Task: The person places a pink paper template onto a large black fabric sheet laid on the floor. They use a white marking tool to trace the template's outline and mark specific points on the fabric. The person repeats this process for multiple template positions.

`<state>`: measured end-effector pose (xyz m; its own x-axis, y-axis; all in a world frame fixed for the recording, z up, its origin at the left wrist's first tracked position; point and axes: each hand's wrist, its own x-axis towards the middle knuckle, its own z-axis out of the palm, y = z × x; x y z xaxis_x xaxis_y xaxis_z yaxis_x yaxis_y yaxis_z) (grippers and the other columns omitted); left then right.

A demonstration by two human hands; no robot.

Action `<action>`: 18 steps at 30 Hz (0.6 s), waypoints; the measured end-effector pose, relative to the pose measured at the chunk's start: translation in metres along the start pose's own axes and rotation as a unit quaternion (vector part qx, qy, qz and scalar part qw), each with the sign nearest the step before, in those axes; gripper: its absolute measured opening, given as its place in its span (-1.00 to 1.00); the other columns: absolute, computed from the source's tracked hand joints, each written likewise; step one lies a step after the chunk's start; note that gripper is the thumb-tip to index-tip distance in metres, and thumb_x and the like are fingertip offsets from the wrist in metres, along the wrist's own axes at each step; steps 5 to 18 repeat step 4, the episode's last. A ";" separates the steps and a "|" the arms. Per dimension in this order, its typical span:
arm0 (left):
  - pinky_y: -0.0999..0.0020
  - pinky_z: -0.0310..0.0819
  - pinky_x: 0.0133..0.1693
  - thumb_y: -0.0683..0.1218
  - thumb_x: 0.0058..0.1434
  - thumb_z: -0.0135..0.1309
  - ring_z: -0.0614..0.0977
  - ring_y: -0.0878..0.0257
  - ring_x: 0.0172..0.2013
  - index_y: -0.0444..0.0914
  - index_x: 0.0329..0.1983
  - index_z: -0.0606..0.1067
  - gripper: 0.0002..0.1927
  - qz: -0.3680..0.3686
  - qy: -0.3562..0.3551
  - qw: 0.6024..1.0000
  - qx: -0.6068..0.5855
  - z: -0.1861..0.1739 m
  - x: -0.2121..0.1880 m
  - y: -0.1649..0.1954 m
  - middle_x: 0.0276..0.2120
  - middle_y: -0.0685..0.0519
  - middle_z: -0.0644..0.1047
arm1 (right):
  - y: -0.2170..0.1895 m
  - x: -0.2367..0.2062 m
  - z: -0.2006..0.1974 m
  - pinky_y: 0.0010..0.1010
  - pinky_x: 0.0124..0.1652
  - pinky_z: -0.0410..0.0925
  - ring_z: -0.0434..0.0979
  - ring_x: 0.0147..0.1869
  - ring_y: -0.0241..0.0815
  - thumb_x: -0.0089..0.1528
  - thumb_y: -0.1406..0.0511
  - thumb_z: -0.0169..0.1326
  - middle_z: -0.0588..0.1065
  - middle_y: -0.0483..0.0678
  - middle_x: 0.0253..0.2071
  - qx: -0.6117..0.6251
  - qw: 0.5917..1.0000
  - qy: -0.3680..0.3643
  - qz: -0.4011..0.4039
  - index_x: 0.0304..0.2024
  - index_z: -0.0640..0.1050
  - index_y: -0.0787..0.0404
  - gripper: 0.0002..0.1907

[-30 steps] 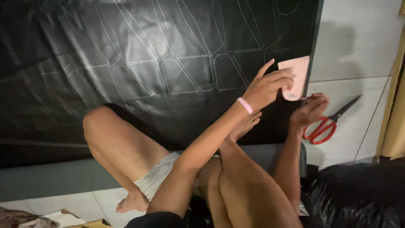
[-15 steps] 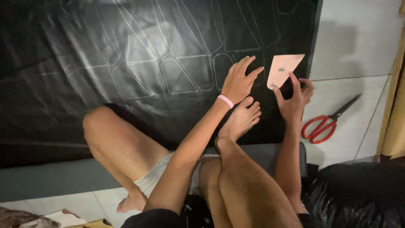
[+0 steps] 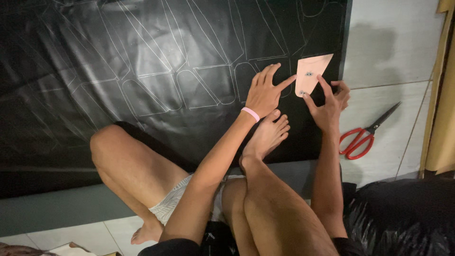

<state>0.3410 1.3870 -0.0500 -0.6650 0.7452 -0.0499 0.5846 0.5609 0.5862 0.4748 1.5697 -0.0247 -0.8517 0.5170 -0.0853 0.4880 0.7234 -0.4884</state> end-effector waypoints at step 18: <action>0.00 0.11 0.36 -0.09 0.33 0.03 0.23 0.00 0.42 0.28 0.40 0.33 -0.40 0.001 -0.012 1.000 0.018 -0.002 0.001 0.001 0.40 -0.10 0.24 | 0.008 -0.004 0.006 0.16 0.27 0.12 0.15 0.37 0.17 0.22 0.10 0.44 0.17 0.08 0.29 -0.003 1.000 0.001 0.004 0.37 0.51 -0.17 -0.32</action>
